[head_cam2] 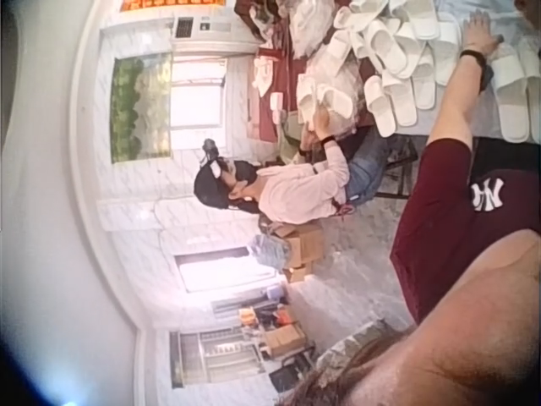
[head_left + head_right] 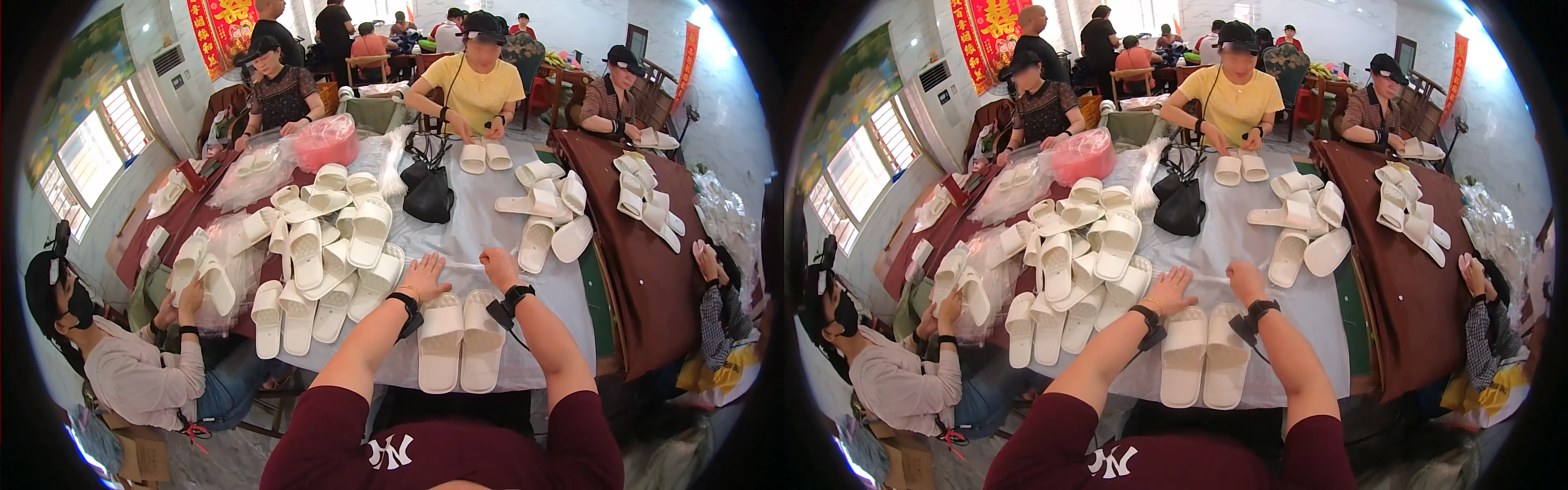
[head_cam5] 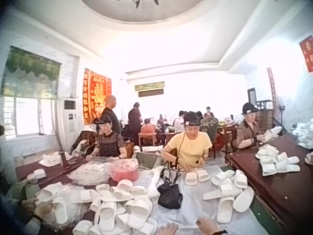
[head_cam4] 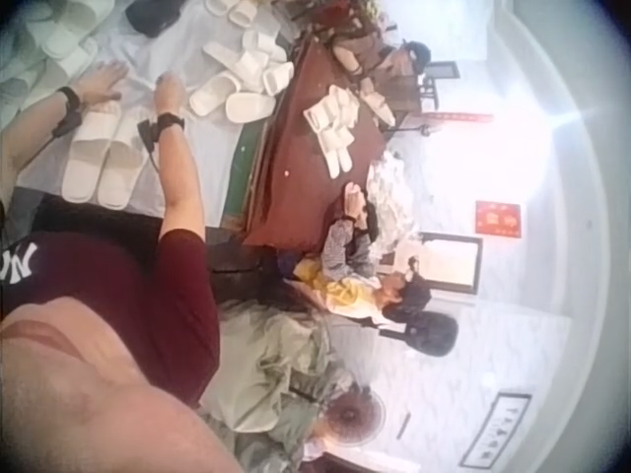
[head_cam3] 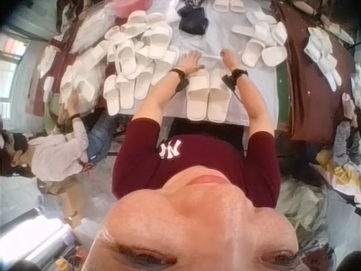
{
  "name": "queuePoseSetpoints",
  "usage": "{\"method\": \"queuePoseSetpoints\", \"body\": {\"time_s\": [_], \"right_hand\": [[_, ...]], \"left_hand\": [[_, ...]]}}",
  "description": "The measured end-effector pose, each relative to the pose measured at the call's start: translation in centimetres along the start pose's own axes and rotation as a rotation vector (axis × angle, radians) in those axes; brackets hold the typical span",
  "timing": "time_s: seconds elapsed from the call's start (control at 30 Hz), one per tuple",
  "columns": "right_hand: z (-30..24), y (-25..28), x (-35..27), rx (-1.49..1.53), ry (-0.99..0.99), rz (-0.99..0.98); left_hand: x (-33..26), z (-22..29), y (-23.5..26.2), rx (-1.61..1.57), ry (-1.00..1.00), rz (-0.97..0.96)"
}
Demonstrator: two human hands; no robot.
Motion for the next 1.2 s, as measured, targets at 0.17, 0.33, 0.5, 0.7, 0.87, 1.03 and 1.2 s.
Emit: {"method": "queuePoseSetpoints", "body": {"time_s": [0.17,0.33,0.5,0.7,0.87,1.03,1.2], "right_hand": [[-0.7,1.1,-0.4,0.019,0.021,0.077],[-0.9,1.8,-0.1,0.062,0.065,0.142],[2.9,3.1,0.7,0.261,-0.088,0.207],[6.0,5.8,0.7,0.737,-0.257,0.286],[11.0,10.1,0.4,1.03,-0.373,0.463],[14.0,13.4,-0.5,1.227,-0.429,0.601],[13.2,13.5,-1.1,1.263,-0.496,0.641]], "left_hand": [[-0.1,0.0,0.1,0.003,-0.009,0.008],[-0.3,-0.2,0.4,-0.027,0.003,0.008],[-0.1,0.6,0.4,-0.029,-0.016,-0.035],[-0.4,0.2,0.0,-0.039,-0.004,-0.026],[-0.2,0.1,-0.1,-0.02,0.01,-0.039],[-0.1,0.0,0.2,-0.03,0.007,-0.008],[-0.1,-0.2,0.1,-0.028,0.017,-0.038]]}}
Point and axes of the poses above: each hand's wrist, its own x-axis towards the middle knuckle, its own y-axis out of the back of the hand, z = x × y, the point moved 6 cm from there along x, towards the middle knuckle
